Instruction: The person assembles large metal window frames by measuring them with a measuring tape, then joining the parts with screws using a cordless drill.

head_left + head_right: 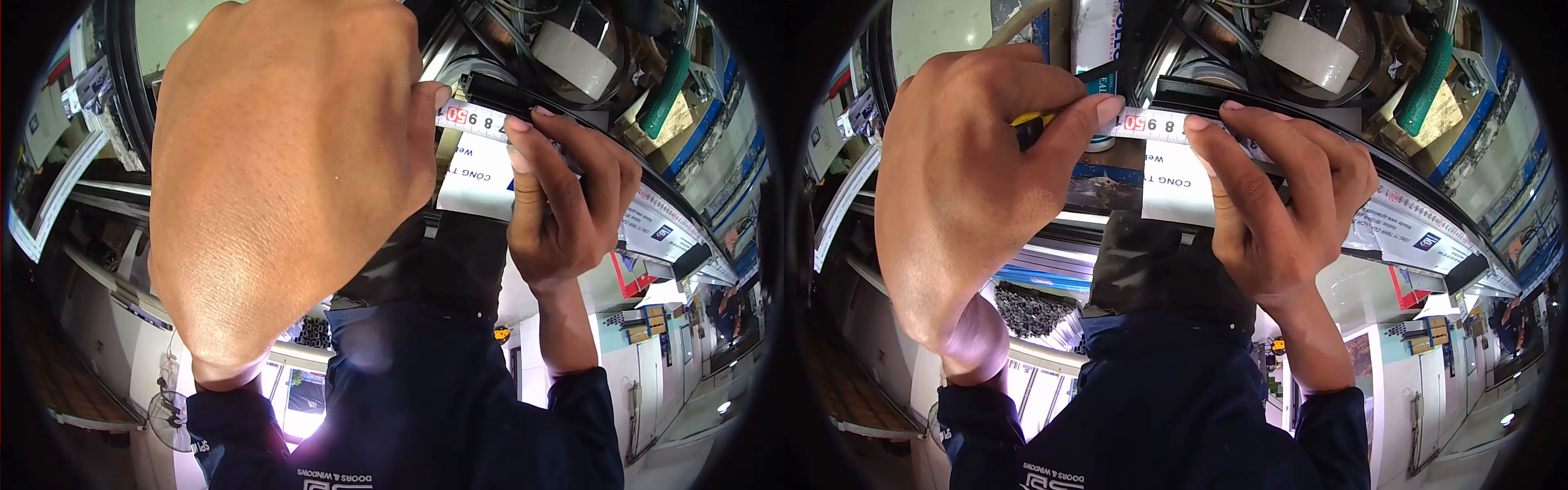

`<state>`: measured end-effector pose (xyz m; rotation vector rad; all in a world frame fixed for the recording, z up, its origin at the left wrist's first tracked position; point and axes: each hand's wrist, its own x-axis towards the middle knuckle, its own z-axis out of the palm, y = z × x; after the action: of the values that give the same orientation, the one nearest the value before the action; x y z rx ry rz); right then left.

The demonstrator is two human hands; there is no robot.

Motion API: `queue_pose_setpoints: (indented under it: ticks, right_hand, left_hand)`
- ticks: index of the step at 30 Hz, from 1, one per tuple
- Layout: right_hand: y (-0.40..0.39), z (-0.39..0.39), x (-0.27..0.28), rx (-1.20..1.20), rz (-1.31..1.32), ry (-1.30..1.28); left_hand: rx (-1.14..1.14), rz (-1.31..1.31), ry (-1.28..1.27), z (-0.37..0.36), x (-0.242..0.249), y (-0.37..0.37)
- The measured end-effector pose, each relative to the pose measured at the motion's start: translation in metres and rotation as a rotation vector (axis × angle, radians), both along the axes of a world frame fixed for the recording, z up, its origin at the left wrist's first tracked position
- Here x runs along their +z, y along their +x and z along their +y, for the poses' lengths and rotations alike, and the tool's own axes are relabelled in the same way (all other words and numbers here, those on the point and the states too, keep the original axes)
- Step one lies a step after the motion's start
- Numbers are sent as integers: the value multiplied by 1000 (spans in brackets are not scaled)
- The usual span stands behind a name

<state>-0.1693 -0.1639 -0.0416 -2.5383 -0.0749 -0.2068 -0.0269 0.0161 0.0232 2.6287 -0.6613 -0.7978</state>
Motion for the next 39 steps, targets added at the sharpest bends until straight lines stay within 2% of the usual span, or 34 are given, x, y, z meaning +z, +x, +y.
queue_pose_setpoints:
  ticks: [8,11,13,15,17,19,23,24,25,27,30,33,34,37,38,39]
  right_hand:
    - [2,-3,-6,-31,-21,24]
    - [6,-7,4,11,57,168]
    - [21,-28,20,-84,66,213]
    - [41,-68,28,-286,66,-23]
    - [58,-115,-1,-504,89,-159]
    - [72,-140,-24,-548,454,-262]
    - [87,-160,-65,-695,470,-190]
    - [89,-158,-58,-713,442,-166]
    - [90,-156,-52,-726,409,-143]
    - [92,-177,-89,-660,484,-151]
    - [98,-189,-73,-641,520,74]
    - [101,-205,-28,-621,535,1138]
    - [99,-202,13,-676,537,1296]
    - [92,-237,35,-451,759,1939]
    - [73,-234,49,-425,608,1605]
    - [51,-233,89,-393,540,1531]
  left_hand:
    - [-4,-49,27,7,0,0]
    - [-6,-12,61,6,1,3]
    - [-10,-39,50,5,6,1]
    - [-8,-30,68,6,12,1]
    - [-11,-45,45,4,15,-2]
    - [-45,-85,56,5,15,-3]
    - [-26,-88,5,10,13,-7]
    - [-46,-100,4,14,10,-7]
    - [-61,-115,4,15,7,-6]
    - [-90,-73,46,11,9,-3]
    - [-115,-96,51,10,13,-4]
    - [-102,-118,60,9,18,-9]
    - [-106,-131,77,6,21,-11]
    - [-86,-136,105,3,23,-15]
    - [-86,-125,115,6,19,-15]
    - [-81,-133,113,6,20,-15]
